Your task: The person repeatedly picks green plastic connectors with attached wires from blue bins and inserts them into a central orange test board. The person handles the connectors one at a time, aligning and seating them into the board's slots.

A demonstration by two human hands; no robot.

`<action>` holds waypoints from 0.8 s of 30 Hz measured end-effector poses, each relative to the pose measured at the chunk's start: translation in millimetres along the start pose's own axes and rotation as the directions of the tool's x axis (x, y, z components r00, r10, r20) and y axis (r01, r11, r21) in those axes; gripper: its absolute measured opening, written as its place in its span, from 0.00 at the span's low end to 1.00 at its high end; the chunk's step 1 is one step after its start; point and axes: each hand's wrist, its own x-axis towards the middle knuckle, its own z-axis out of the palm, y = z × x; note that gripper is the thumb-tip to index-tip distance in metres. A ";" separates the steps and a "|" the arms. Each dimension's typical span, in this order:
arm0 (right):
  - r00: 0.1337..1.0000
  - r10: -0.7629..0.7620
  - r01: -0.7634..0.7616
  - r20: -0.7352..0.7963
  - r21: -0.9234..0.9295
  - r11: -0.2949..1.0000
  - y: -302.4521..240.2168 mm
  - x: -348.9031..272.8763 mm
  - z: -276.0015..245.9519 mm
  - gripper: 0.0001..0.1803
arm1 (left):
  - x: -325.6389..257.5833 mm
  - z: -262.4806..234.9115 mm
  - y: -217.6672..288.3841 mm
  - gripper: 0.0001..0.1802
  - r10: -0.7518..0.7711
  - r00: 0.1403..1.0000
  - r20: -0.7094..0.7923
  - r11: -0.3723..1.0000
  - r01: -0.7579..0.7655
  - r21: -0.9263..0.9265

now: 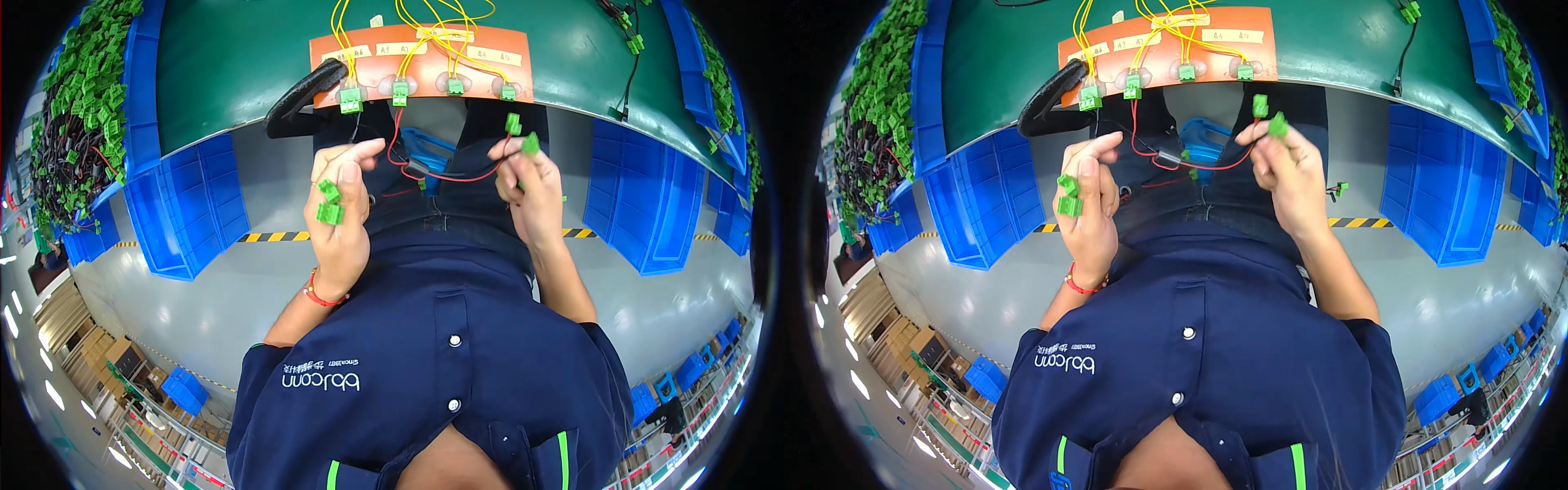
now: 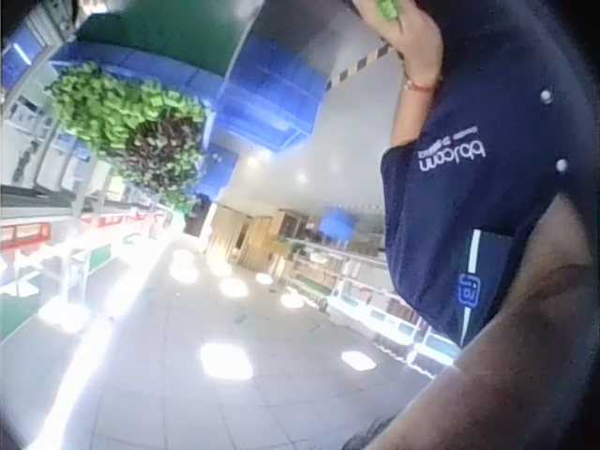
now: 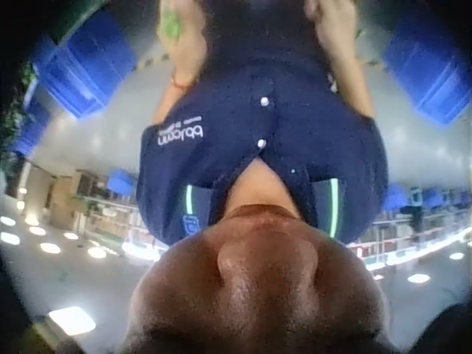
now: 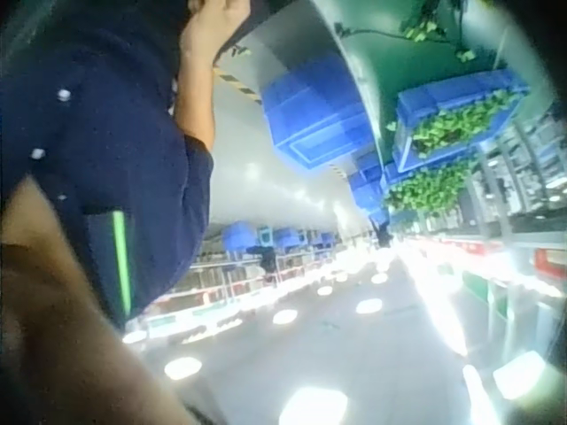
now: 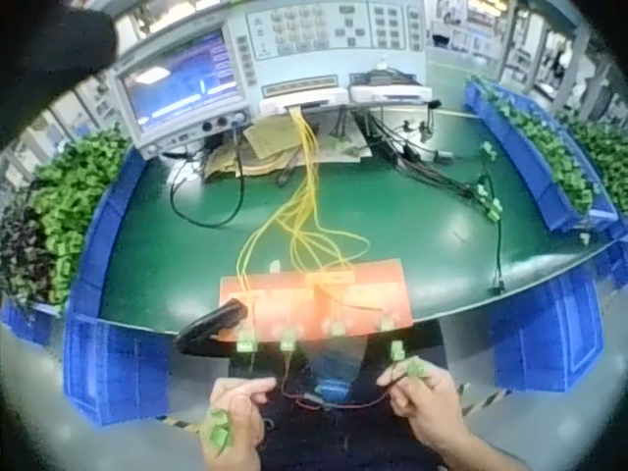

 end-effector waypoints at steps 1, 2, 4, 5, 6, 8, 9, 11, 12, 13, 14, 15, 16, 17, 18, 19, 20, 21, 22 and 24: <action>0.997 -0.047 0.053 0.058 -0.105 0.993 -0.1 -5.8 1.1 0.11 | 0.2 0.6 0.6 0.19 0.099 0.995 0.000 0.992 -0.098 0.083; 0.994 -0.087 0.097 0.072 -0.145 0.985 0.0 -10.2 6.8 0.11 | 0.0 3.9 3.3 0.17 0.123 0.990 0.074 0.991 -0.127 0.053; 0.982 -0.133 0.160 0.132 -0.223 0.962 -4.9 -14.7 22.1 0.11 | 3.6 16.7 11.5 0.16 0.086 0.972 0.219 0.994 -0.099 0.049; 0.976 -0.154 0.184 0.152 -0.213 0.959 -1.9 -14.3 25.4 0.11 | 5.8 25.7 16.9 0.19 0.064 0.961 0.269 0.991 -0.094 0.100; 0.982 -0.140 0.167 0.128 -0.226 0.960 -1.1 -14.1 31.6 0.11 | 7.2 31.4 15.4 0.23 0.082 0.949 0.305 0.984 -0.125 0.126; 0.994 -0.090 0.100 0.058 -0.206 0.973 1.4 -12.4 44.6 0.12 | 9.7 41.8 15.5 0.31 0.147 0.934 0.326 0.960 -0.214 0.179; 0.995 -0.075 0.087 0.073 -0.171 0.981 0.7 -10.9 45.6 0.12 | 10.2 45.3 14.8 0.30 0.181 0.939 0.294 0.953 -0.242 0.185; 0.993 -0.047 0.058 0.106 -0.101 0.993 -4.1 -5.7 48.4 0.11 | 10.9 48.2 12.1 0.30 0.250 0.941 0.226 0.934 -0.296 0.199; 0.995 -0.037 0.050 0.090 -0.137 0.989 -6.9 -2.5 52.3 0.11 | 13.2 47.9 9.1 0.27 0.243 0.951 0.193 0.941 -0.279 0.190; 0.993 -0.042 0.056 0.110 -0.122 0.991 -7.4 0.1 53.8 0.12 | 15.0 47.0 2.0 0.21 0.197 0.969 0.148 0.966 -0.218 0.141; 0.990 -0.048 0.062 0.131 -0.106 0.992 -7.8 2.4 54.8 0.12 | 15.6 45.1 0.4 0.19 0.136 0.980 0.145 0.985 -0.149 0.085; 0.987 -0.051 0.066 0.153 -0.091 0.994 -8.1 5.0 56.4 0.12 | 16.5 43.5 -0.4 0.16 0.073 0.987 0.145 0.997 -0.078 0.028; 0.990 -0.018 0.027 0.137 -0.070 0.997 -9.7 7.8 59.9 0.14 | 17.9 43.0 -1.5 0.15 0.109 0.987 0.116 0.994 -0.111 0.006; 0.991 -0.004 0.012 0.137 -0.060 0.998 -12.2 11.1 60.5 0.14 | 19.4 42.7 -2.4 0.14 0.145 0.986 0.087 0.989 -0.145 -0.015; 0.991 0.010 -0.003 0.134 -0.050 0.999 -14.6 14.7 60.6 0.15 | 20.6 42.4 -2.9 0.13 0.180 0.982 0.059 0.983 -0.178 -0.035; 0.991 0.023 -0.018 0.132 -0.040 0.999 -16.4 17.4 60.6 0.16 | 20.5 40.0 -1.6 0.13 0.191 0.980 0.053 0.982 -0.191 -0.006; 0.990 0.034 -0.030 0.138 -0.032 0.999 -17.4 19.0 60.6 0.16 | 19.1 35.9 1.0 0.12 0.202 0.978 0.047 0.979 -0.204 0.023; 0.989 0.048 -0.048 0.137 -0.007 0.999 -20.0 20.1 60.7 0.16 | 17.5 32.2 2.5 0.12 0.213 0.976 0.044 0.975 -0.215 0.053; 0.989 0.062 -0.065 0.137 0.019 0.998 -23.9 21.2 61.2 0.15 | 15.5 29.8 1.3 0.14 0.179 0.982 0.062 0.984 -0.180 0.006; 0.988 0.045 -0.052 0.147 0.043 0.998 -25.5 24.0 61.0 0.14 | 12.1 26.8 5.7 0.16 0.061 0.992 0.109 0.992 -0.048 -0.117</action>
